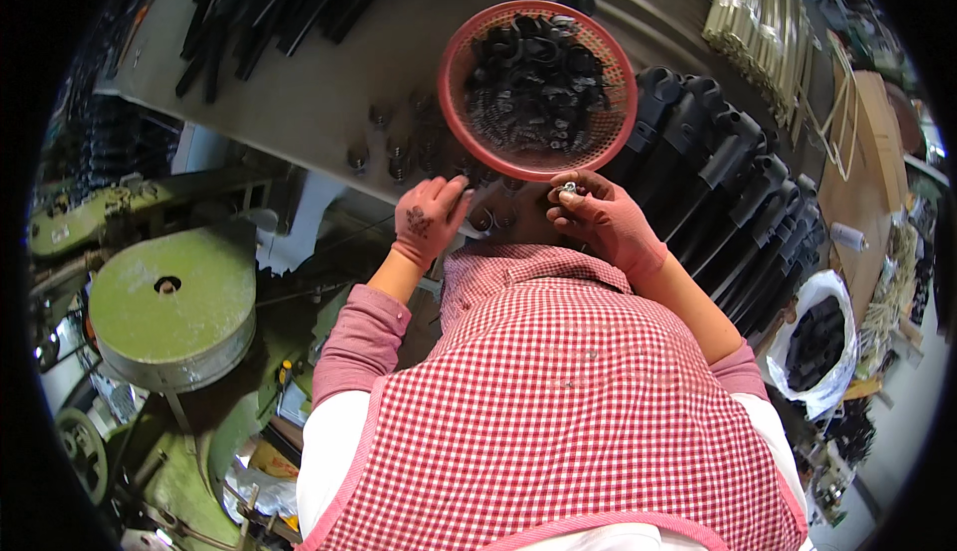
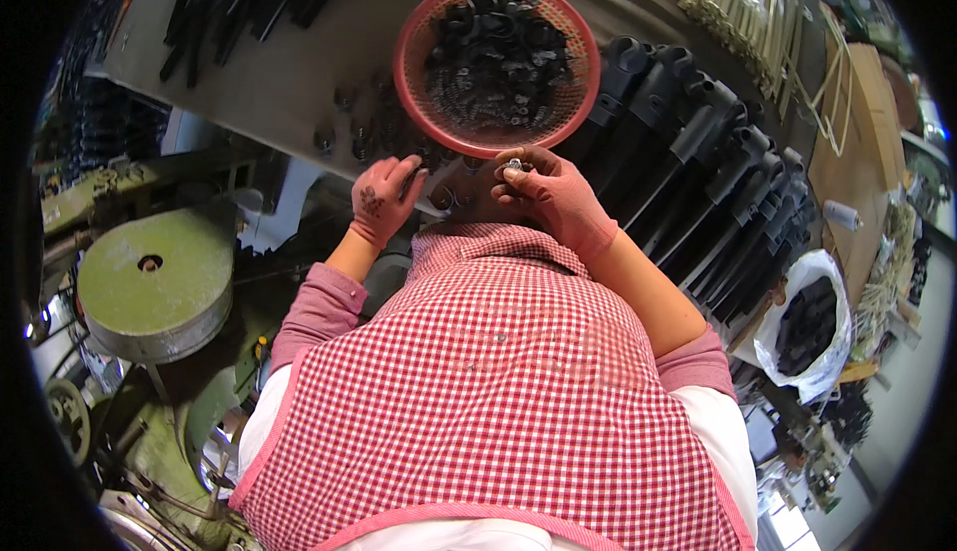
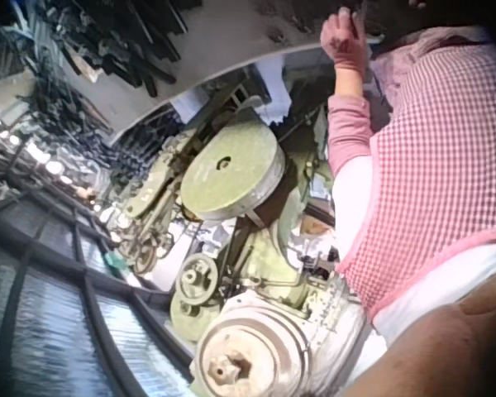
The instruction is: The person assembles black plastic hardware components by inserting small metal springs into the parts. They repeatedly pick up a component, insert a spring, and place the assembled unit on the table. The person also uses a hammer to tap a component into place.
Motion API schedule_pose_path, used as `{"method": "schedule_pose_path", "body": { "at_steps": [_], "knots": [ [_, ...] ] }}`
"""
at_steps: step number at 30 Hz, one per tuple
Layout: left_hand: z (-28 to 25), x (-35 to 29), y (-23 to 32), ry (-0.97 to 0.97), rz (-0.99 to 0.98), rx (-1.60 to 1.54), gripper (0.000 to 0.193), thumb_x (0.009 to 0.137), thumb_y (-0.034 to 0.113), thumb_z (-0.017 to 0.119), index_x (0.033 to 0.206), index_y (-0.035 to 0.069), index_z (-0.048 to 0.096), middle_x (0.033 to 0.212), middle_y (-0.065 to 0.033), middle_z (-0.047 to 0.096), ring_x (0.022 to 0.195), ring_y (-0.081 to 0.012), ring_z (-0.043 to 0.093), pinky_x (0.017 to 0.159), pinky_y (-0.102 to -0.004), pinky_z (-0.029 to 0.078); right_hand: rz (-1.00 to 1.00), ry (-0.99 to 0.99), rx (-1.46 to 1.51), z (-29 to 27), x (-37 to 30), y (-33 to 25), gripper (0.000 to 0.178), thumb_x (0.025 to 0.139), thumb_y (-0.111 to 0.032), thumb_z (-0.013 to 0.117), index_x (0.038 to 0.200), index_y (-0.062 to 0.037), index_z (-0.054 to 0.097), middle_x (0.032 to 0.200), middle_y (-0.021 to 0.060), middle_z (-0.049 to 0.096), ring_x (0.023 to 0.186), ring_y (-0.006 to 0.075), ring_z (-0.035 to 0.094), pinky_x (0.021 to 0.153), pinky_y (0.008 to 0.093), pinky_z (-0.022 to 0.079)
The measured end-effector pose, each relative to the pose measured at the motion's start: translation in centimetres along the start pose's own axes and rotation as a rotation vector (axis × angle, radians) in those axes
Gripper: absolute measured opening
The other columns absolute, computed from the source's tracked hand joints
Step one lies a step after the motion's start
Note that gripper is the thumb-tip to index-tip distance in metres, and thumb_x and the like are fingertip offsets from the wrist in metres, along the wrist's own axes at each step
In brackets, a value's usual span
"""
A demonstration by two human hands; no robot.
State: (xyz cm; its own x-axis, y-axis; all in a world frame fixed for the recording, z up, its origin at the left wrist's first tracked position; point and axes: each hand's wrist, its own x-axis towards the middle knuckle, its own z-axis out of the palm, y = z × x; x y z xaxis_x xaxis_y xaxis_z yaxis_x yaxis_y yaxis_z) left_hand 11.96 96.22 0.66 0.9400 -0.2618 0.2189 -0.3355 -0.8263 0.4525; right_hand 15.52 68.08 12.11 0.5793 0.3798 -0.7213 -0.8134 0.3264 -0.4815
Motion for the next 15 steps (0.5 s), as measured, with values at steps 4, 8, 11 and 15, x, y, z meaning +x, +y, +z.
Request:
{"method": "schedule_pose_path", "body": {
  "at_steps": [4,8,11,15],
  "knots": [
    [2.4,10.3,2.5,-0.004,0.258,0.182,0.016,0.087,0.014,0.062,0.102,0.017,0.065,0.102,-0.0055,0.062,0.092,-0.0246,0.065,0.071,-0.0368,0.054,-0.034,0.009,0.121,-1.2,-1.0,-1.1,0.018,0.098,-0.012,0.064,0.115,-0.0061,0.063,0.107,0.0078,0.070,0.090,0.0166,0.069,0.079,0.0303,0.059],
    [6.1,17.6,3.1,-0.531,0.034,0.319,0.023,0.090,0.009,0.055,0.107,0.016,0.068,0.113,-0.0132,0.062,0.107,-0.0309,0.065,0.085,-0.0421,0.056,-0.184,0.001,0.240,-1.7,-1.6,-1.7,0.017,0.098,-0.014,0.064,0.114,-0.0075,0.065,0.106,0.0059,0.070,0.091,0.0157,0.069,0.080,0.0304,0.058],
    [6.3,17.9,1.9,-0.611,0.116,0.410,0.020,0.091,0.011,0.054,0.096,0.013,0.073,0.109,-0.0144,0.064,0.102,-0.0331,0.067,0.083,-0.0417,0.056,-0.243,0.035,0.242,-2.2,-1.8,-2.0,0.017,0.098,-0.013,0.063,0.114,-0.0081,0.065,0.102,0.0027,0.070,0.094,0.0154,0.068,0.082,0.0309,0.058],
    [3.5,14.5,2.7,-0.175,-0.054,-0.483,0.008,0.093,0.010,0.063,0.100,0.009,0.067,0.101,-0.0115,0.066,0.088,-0.0253,0.068,0.078,-0.0354,0.056,-0.251,-0.035,0.340,-2.6,-1.9,-2.4,0.015,0.097,-0.013,0.064,0.111,-0.0078,0.065,0.099,0.0013,0.070,0.093,0.0143,0.068,0.082,0.0297,0.058]
  ]
}}
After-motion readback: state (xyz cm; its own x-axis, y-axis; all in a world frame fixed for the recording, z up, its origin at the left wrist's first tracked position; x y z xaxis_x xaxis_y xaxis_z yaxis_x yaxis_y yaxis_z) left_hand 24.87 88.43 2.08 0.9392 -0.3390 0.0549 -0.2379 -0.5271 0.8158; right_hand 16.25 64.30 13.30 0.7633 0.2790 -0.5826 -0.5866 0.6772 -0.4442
